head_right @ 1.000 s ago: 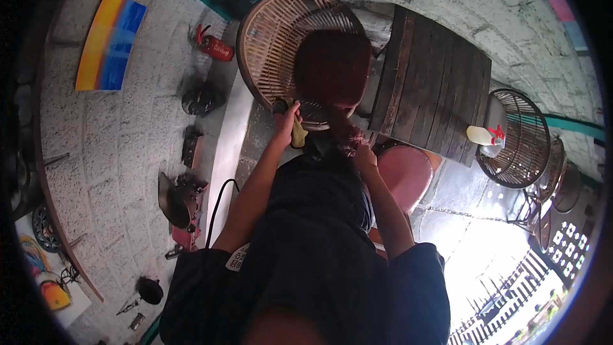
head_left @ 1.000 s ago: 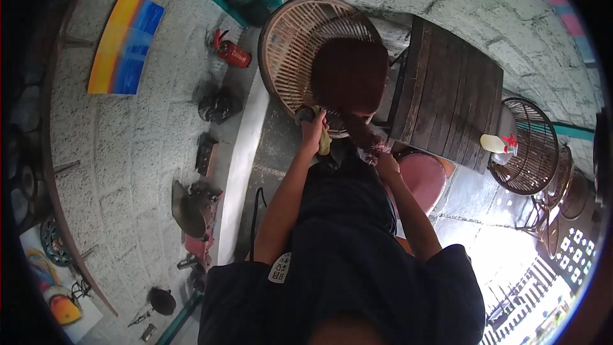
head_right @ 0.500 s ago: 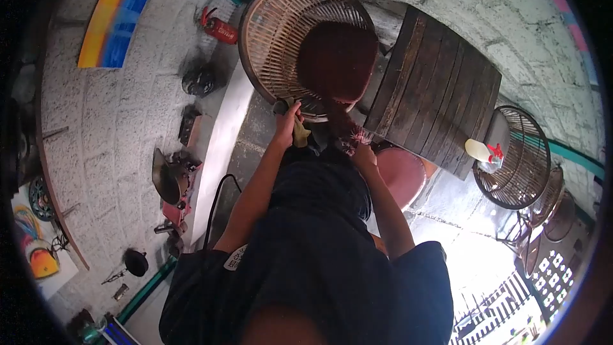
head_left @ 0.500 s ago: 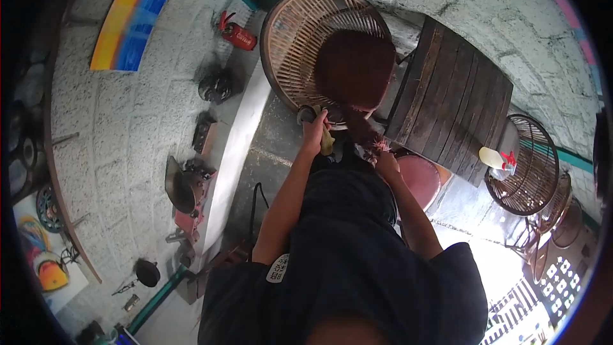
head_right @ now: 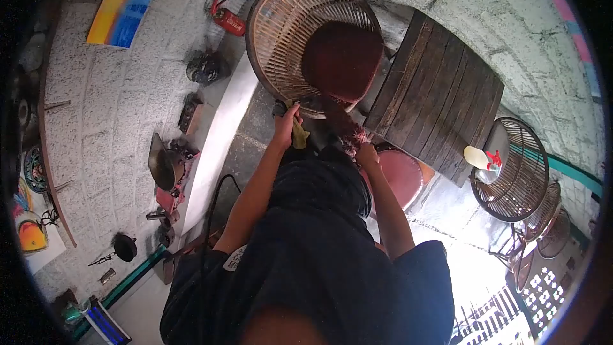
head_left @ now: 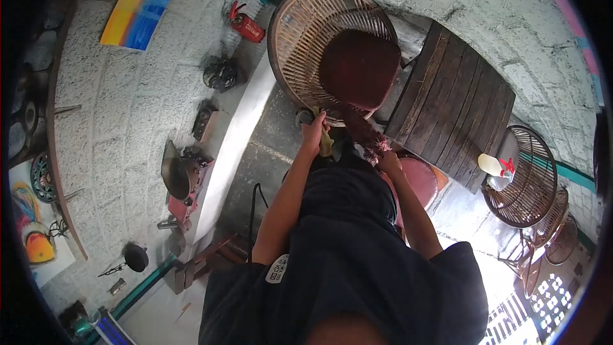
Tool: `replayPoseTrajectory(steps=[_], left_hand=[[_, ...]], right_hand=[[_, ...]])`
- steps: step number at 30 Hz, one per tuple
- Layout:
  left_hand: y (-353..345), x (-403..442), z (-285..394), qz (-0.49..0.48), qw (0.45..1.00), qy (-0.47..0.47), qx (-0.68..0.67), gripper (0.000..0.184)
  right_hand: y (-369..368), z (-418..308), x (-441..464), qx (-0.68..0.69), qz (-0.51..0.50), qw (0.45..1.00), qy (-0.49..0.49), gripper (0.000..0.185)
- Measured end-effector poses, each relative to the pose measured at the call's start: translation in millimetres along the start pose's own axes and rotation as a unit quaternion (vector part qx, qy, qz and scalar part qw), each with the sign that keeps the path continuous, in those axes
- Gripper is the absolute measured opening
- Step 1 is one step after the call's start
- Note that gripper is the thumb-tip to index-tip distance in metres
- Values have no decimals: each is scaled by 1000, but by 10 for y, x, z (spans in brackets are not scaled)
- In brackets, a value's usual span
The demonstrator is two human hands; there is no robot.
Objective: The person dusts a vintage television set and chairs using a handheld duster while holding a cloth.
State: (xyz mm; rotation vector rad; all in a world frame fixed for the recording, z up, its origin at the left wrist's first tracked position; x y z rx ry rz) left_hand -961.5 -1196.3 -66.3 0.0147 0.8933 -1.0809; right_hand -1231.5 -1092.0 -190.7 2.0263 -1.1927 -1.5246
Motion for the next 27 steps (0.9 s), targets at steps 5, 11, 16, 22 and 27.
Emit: replayPoseTrajectory(steps=[5, 11, 16, 22, 27], left_hand=[[38, -20, 61, 11, 1000, 15, 14, 17], [242, 6, 96, -29, 1000, 10, -3, 19], [405, -104, 163, -38, 999, 9, -22, 19], [483, -200, 175, -77, 997, 3, -28, 19], [476, -214, 228, -81, 996, 20, -20, 19]], right_hand=[[179, -124, -117, -7, 5, 999, 48, 30], [-220, 28, -17, -94, 6, 995, -17, 30], [25, -411, -489, -48, 34, 996, -72, 35], [-214, -291, -379, -32, 37, 997, -54, 35], [-394, -175, -201, -73, 73, 994, -37, 34]])
Point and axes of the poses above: each hand's wrist, its own x-axis towards the middle knuckle, its own y-axis out of the back of the hand, z = x × y, the point moved 3 cm from there along x, towards the middle knuckle, and after that the axes turned 15 degrees about -x, right-handed, at the moved point
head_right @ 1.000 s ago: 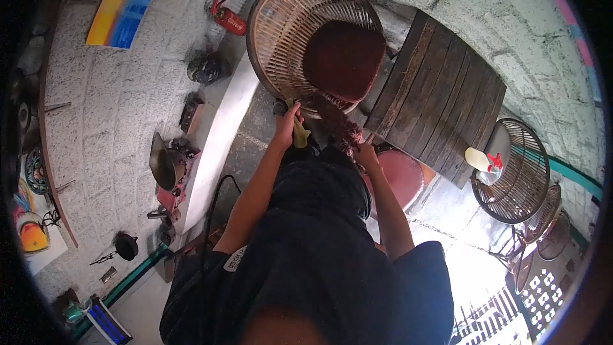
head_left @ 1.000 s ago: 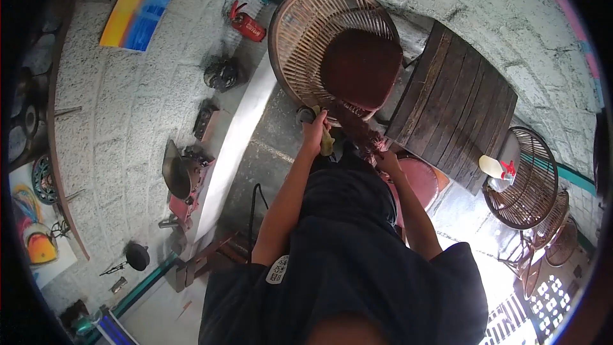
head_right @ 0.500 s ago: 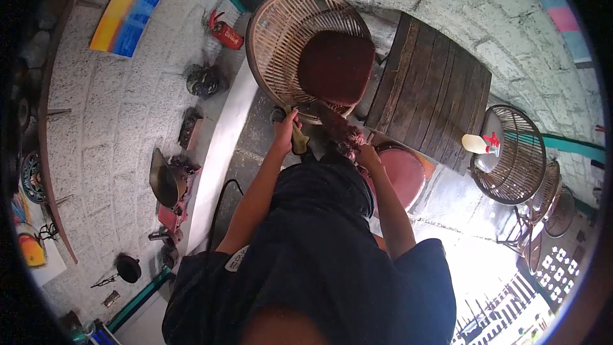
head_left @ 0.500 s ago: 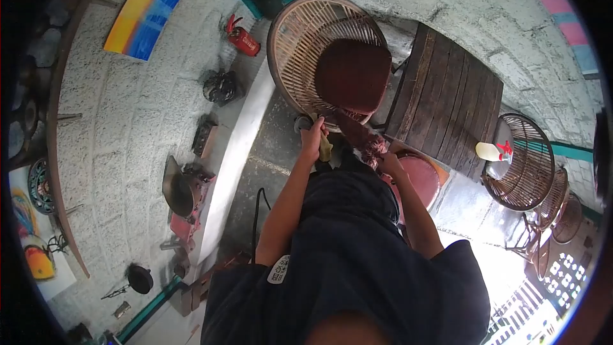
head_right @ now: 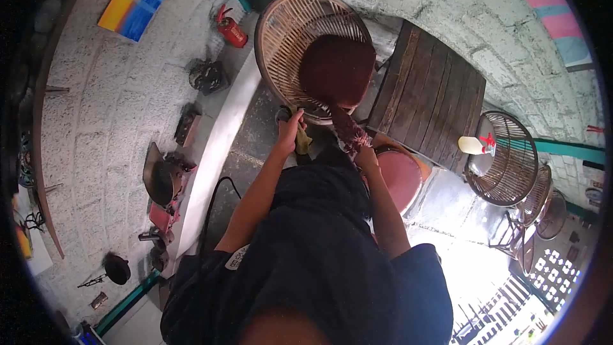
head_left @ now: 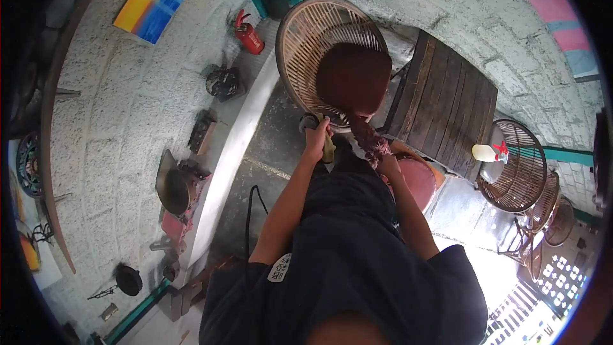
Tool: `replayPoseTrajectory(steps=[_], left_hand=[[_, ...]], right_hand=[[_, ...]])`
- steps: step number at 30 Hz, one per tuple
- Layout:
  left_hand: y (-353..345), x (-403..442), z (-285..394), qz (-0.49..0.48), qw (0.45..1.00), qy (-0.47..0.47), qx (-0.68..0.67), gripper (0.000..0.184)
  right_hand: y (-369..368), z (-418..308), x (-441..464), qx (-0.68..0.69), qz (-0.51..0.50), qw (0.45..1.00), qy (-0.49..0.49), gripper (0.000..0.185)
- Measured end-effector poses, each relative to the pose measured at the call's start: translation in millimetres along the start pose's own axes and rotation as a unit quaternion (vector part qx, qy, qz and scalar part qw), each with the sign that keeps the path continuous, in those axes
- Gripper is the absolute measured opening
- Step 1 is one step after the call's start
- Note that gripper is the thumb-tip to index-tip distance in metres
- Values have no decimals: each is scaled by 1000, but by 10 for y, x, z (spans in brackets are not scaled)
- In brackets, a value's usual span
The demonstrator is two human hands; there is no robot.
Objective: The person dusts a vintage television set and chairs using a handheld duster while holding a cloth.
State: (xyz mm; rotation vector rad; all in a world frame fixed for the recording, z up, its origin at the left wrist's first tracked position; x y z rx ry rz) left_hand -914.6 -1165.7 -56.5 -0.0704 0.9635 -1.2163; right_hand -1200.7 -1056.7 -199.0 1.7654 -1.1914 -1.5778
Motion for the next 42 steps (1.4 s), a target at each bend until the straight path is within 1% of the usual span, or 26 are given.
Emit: replayPoseTrajectory(steps=[1, 2, 4, 5, 7, 8, 10, 11, 13, 14, 16, 17, 19, 20, 22, 23, 25, 26, 28, 29, 31, 35, 37, 39, 41, 42], left_hand=[[-6, 19, 31, 1, 1000, -5, 0, 19], [-14, 37, 63, -1, 1000, -9, -2, 18], [-42, 85, 106, 1, 1000, -15, -3, 18], [-46, 111, 113, 17, 1000, -14, -4, 18], [-73, 183, 98, 33, 999, -14, -2, 18], [-77, 208, 78, 49, 999, -11, -1, 18], [-77, 256, 4, 66, 998, -5, 3, 18], [-80, 278, -27, 63, 998, -7, 3, 17], [-126, 303, -44, 63, 998, -11, 6, 17], [-149, 317, -56, 68, 997, -14, 17, 16], [-187, 323, -59, 80, 996, -16, 30, 15], [-207, 335, -61, 87, 996, -15, 30, 15], [-235, 374, -82, 98, 995, -12, 31, 15], [-242, 393, -86, 95, 995, -22, 27, 14], [-229, 436, -111, 100, 994, -32, 22, 14], [-224, 466, -117, 100, 994, -35, 25, 14], [-207, 488, -118, 105, 993, -40, 27, 14], [-207, 491, -120, 101, 994, -39, 20, 14], [-261, 493, -107, 101, 994, -40, 9, 15], [-272, 485, -105, 116, 993, -36, 8, 15], [-245, 475, -126, 137, 990, -35, 4, 16], [-251, 436, -186, 167, 985, -48, -19, 16], [-250, 381, -227, 190, 981, -43, -23, 16], [-260, 331, -263, 157, 986, -52, -23, 16], [-274, 311, -304, 160, 985, -58, -21, 16], [-284, 313, -320, 161, 985, -63, -20, 16]], right_hand=[[-6, -10, 52, -32, 12, 998, 53, 35], [-28, 27, 55, -31, 14, 998, 57, 35], [56, 57, -31, 48, -23, 998, 28, 36], [83, 20, -17, 51, -25, 998, 30, 36], [117, 14, 61, -4, 3, 999, -42, 36], [153, 45, 97, -2, 0, 999, -42, 36], [165, 102, 167, 39, -15, 996, 80, 35], [142, 139, 168, 42, -18, 996, 80, 35], [144, 209, 172, 50, 15, 999, 9, 34], [155, 220, 222, 51, 12, 999, 12, 34], [240, 150, 289, 29, 14, 994, 106, 33], [287, 175, 305, 30, 10, 994, 107, 33], [486, 150, 264, 109, -46, 985, 128, 33], [523, 121, 270, 110, -51, 984, 129, 33], [558, 108, 305, 52, -1, 994, 100, 34], [577, 97, 342, 52, -5, 993, 104, 34], [736, -2, 358, 64, 7, 978, 197, 35], [770, -15, 344, 64, 3, 978, 200, 35], [747, 65, 378, 161, 2, 969, 186, 35], [711, 53, 419, 158, -3, 969, 191, 35], [472, 90, 600, 42, -1, 985, 165, 34], [433, 129, 708, 71, -36, 981, 175, 32], [408, 179, 693, 50, 45, 986, 154, 32], [408, 167, 707, 32, 19, 987, 154, 34], [494, 130, 666, 17, -3, 989, 150, 35], [571, 141, 613, 35, -24, 991, 126, 37]])
Point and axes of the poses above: each hand's wrist, its own x-axis towards the middle knuckle, its own y-axis out of the back of the hand, z = x × y, the point moved 3 cm from there along x, towards the middle knuckle, and after that the axes turned 15 degrees about -x, right-handed, at the moved point
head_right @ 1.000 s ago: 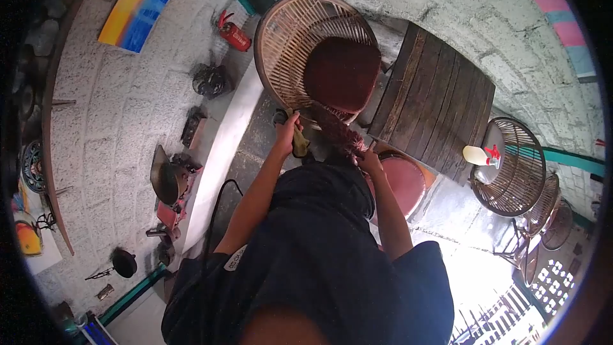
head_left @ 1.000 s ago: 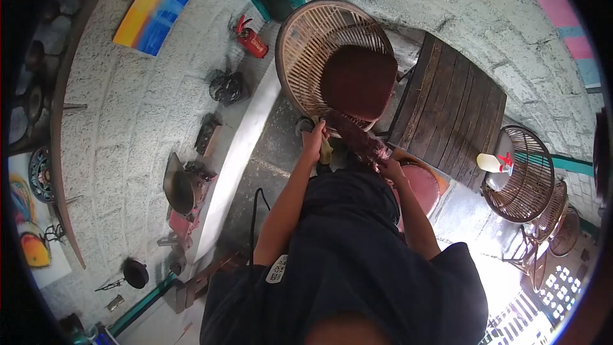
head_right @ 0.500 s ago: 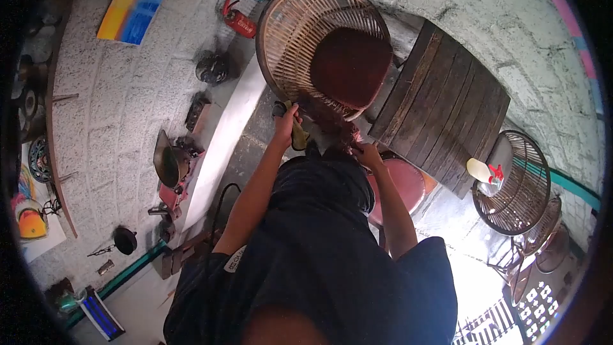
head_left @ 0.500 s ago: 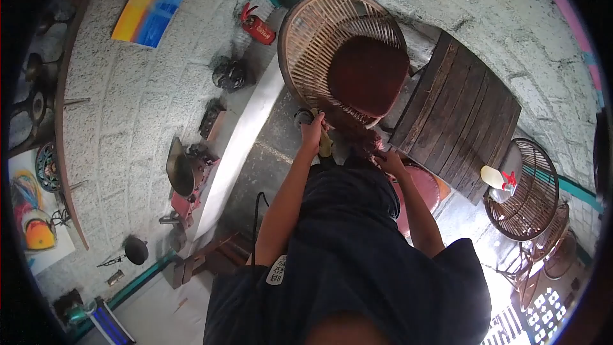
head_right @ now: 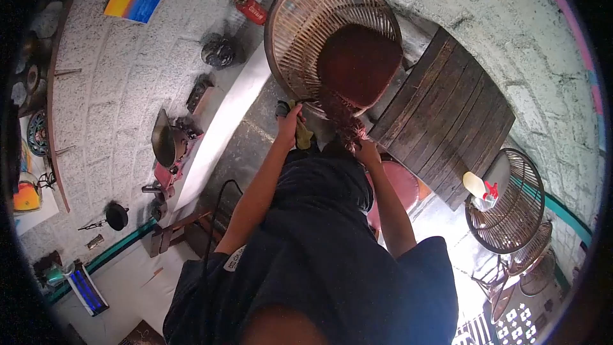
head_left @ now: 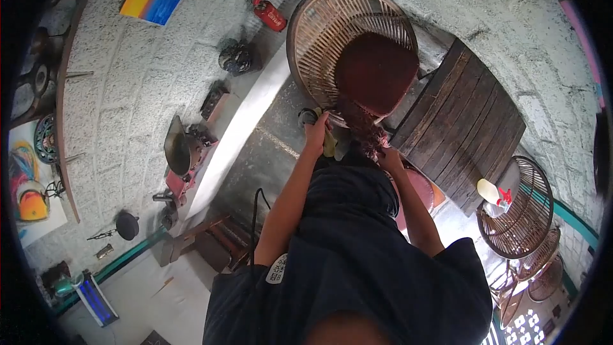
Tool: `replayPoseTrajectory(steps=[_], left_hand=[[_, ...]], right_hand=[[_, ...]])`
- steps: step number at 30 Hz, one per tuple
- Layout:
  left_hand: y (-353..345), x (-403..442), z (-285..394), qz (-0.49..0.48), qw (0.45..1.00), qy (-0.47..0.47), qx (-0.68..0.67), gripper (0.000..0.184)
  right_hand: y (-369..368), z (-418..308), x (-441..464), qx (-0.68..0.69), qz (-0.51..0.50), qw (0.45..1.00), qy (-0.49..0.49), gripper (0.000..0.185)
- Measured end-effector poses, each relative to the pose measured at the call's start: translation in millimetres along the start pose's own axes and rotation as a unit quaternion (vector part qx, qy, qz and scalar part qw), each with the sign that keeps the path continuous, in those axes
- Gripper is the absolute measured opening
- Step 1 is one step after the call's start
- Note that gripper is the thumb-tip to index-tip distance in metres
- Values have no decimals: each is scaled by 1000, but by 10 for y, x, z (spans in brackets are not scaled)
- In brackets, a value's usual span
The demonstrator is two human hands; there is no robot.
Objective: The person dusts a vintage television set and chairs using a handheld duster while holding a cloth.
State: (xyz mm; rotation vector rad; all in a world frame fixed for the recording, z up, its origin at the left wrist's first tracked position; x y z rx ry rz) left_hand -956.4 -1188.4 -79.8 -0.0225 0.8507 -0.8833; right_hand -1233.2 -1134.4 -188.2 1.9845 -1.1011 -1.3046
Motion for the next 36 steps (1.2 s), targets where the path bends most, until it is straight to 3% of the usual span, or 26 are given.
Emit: replayPoseTrajectory(steps=[5, 7, 10, 14, 16, 20, 22, 25, 32, 35, 36], left_hand=[[-28, -92, -36, -6, 1000, 11, 21, 15], [-5, -72, -82, -2, 999, 21, 34, 14], [13, -73, -115, -11, 999, 33, 42, 14], [12, -83, -31, -54, 997, 32, 38, 15], [18, -78, 8, -80, 996, 39, 31, 17], [40, -77, 187, -65, 997, 39, 28, 15], [132, -85, 220, -66, 996, 48, 29, 15], [248, -57, 309, -102, 995, 25, -2, 16], [397, -17, 480, -129, 991, 25, -23, 15], [362, 13, 564, -141, 989, 7, -32, 14], [347, 22, 586, -146, 989, -4, -37, 14]], right_hand=[[173, -147, -235, -43, -53, 989, -133, 38], [104, -105, -219, -29, -39, 996, -73, 40], [307, -159, -405, -71, -98, 982, -145, 42], [-212, 167, -302, -57, -98, 984, -136, 40], [-168, 141, -365, 12, -5, 999, -46, 40], [-129, -96, -486, -56, -62, 982, -171, 38], [-133, -178, -493, -10, -67, 995, -69, 36], [-43, -412, -675, -16, -13, 989, -146, 35], [-231, -526, -687, 13, -12, 995, -103, 35], [-344, -451, -657, -48, 47, 977, -205, 31], [-300, -440, -685, -10, 8, 983, -183, 32]])
Point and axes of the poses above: each hand's wrist, its own x-axis towards the middle knuckle, its own y-axis out of the back of the hand, z = x × y, the point moved 3 cm from there along x, towards the middle knuckle, and after that the axes turned 15 degrees about -x, right-handed, at the moved point
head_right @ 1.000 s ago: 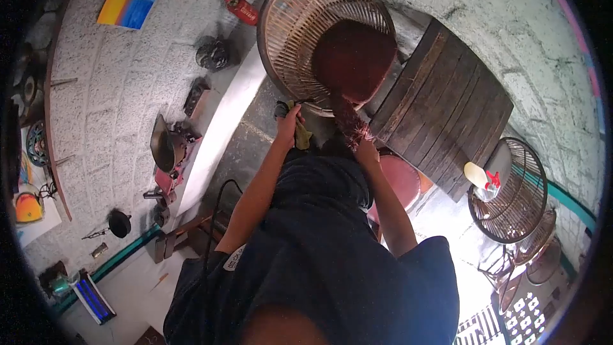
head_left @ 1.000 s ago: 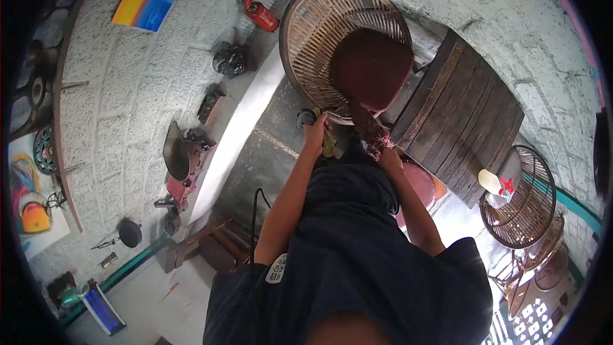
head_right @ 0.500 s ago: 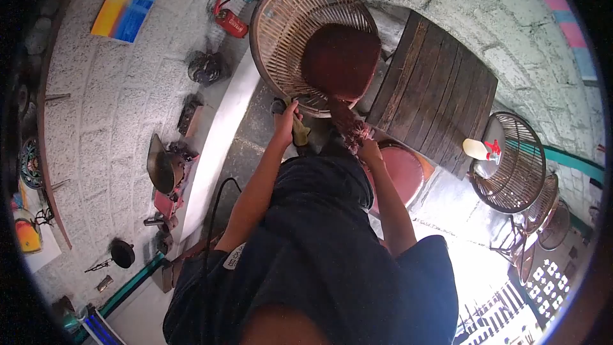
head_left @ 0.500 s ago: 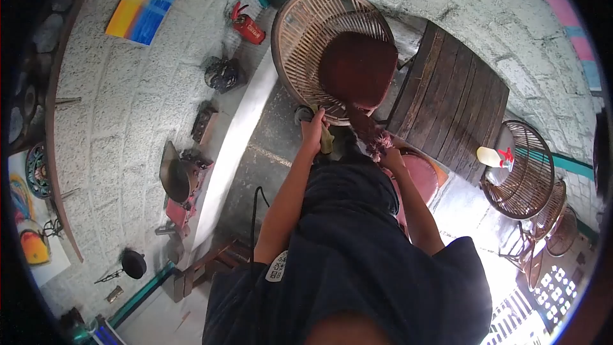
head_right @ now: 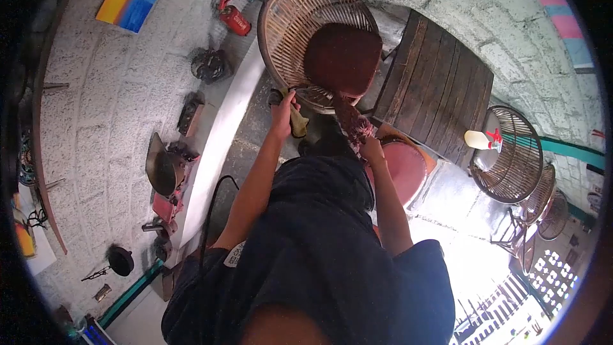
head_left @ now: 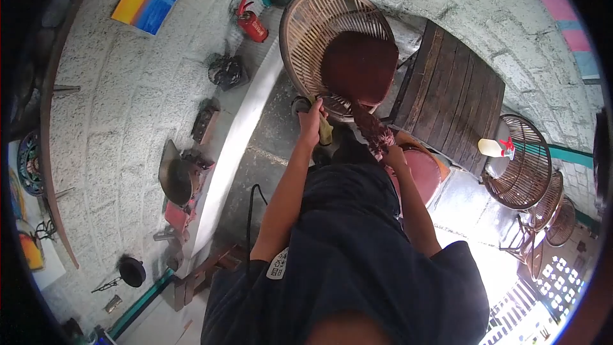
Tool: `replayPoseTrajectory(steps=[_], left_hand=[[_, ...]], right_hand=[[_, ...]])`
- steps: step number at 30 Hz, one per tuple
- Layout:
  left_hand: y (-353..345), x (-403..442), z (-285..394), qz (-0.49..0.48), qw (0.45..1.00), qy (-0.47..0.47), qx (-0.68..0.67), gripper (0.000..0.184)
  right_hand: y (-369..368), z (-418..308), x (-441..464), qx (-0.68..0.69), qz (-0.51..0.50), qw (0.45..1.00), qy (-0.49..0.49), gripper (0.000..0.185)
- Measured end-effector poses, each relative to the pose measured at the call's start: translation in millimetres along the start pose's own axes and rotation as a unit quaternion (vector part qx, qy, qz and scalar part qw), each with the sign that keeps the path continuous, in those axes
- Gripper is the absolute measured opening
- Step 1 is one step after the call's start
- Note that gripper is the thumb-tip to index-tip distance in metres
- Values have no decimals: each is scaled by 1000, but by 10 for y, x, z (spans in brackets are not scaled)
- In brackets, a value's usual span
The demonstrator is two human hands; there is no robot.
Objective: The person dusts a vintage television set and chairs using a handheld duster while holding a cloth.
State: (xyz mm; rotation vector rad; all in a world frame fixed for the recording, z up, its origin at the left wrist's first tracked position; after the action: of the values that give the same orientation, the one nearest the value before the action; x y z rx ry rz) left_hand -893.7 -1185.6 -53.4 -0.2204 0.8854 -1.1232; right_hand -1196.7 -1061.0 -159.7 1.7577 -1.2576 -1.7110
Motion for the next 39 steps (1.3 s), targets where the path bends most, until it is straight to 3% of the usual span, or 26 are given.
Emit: replayPoseTrajectory(steps=[2, 4, 6, 8, 12, 15, 18, 20, 21, 23, 24, 26, 27, 29, 30, 32, 33, 36, 37, 39], left_hand=[[-29, 40, 37, 19, 1000, 13, 8, 14], [-62, 124, 79, 39, 999, 24, 15, 14], [-74, 183, 80, 40, 999, 26, 24, 15], [-101, 258, 82, 36, 999, 20, 25, 15], [-164, 421, 112, 38, 999, 24, 31, 15], [-209, 561, 118, 54, 998, 30, 27, 15], [-313, 642, 183, 56, 998, 6, 39, 15], [-412, 689, 244, 73, 996, 5, 42, 15], [-428, 709, 254, 86, 995, 4, 43, 15], [-432, 787, 244, 105, 994, -9, 33, 15], [-422, 823, 245, 116, 993, -20, 25, 15], [-482, 826, 245, 136, 990, -22, 30, 15], [-504, 821, 264, 148, 988, -20, 38, 15], [-545, 819, 285, 135, 989, -39, 44, 15], [-580, 823, 277, 116, 991, -54, 42, 14], [-548, 867, 219, 124, 990, -53, 42, 14], [-545, 874, 194, 130, 989, -48, 41, 14], [-628, 917, 193, 129, 990, -41, 47, 15], [-641, 928, 180, 125, 990, -37, 53, 15], [-675, 984, 160, 121, 991, -31, 52, 15]], right_hand=[[88, -46, -11, 32, -43, 998, 26, 33], [184, -98, -56, 26, 25, 996, 84, 34], [127, -53, 34, 25, 22, 999, 39, 34], [-61, 44, 291, 8, 26, 994, 107, 33], [258, -115, 383, 82, -14, 982, 167, 35], [370, -222, 568, 43, 55, 977, 200, 36], [513, -310, 721, 69, -24, 968, 241, 35], [547, -303, 727, 249, -218, 937, 109, 37], [512, -291, 779, 246, -224, 936, 112, 37], [493, -291, 931, 154, 4, 952, 266, 37], [546, -322, 970, 155, -3, 950, 270, 37], [544, -327, 1017, 184, -242, 947, 100, 37], [444, -321, 1054, 187, -249, 945, 103, 37], [234, -226, 1253, 203, 24, 946, 251, 34], [123, -189, 1367, 205, 21, 945, 253, 34], [0, -167, 1624, 81, 10, 969, 233, 32], [210, -233, 1565, 168, -174, 966, 94, 35], [243, -319, 1663, 202, -225, 951, 56, 40], [136, -312, 1726, 204, -226, 951, 55, 40], [50, -387, 1840, 126, -67, 977, 157, 31]])
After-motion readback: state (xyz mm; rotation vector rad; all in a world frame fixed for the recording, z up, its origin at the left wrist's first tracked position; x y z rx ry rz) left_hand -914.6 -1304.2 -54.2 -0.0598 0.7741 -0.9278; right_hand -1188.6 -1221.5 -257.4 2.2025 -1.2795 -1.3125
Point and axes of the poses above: each hand's wrist, its own x-axis towards the middle knuckle, its own y-axis out of the back of the hand, z = x × y, the point moved 3 cm from there along x, towards the middle knuckle, and after that the axes turned 15 degrees about -x, right-handed, at the moved point
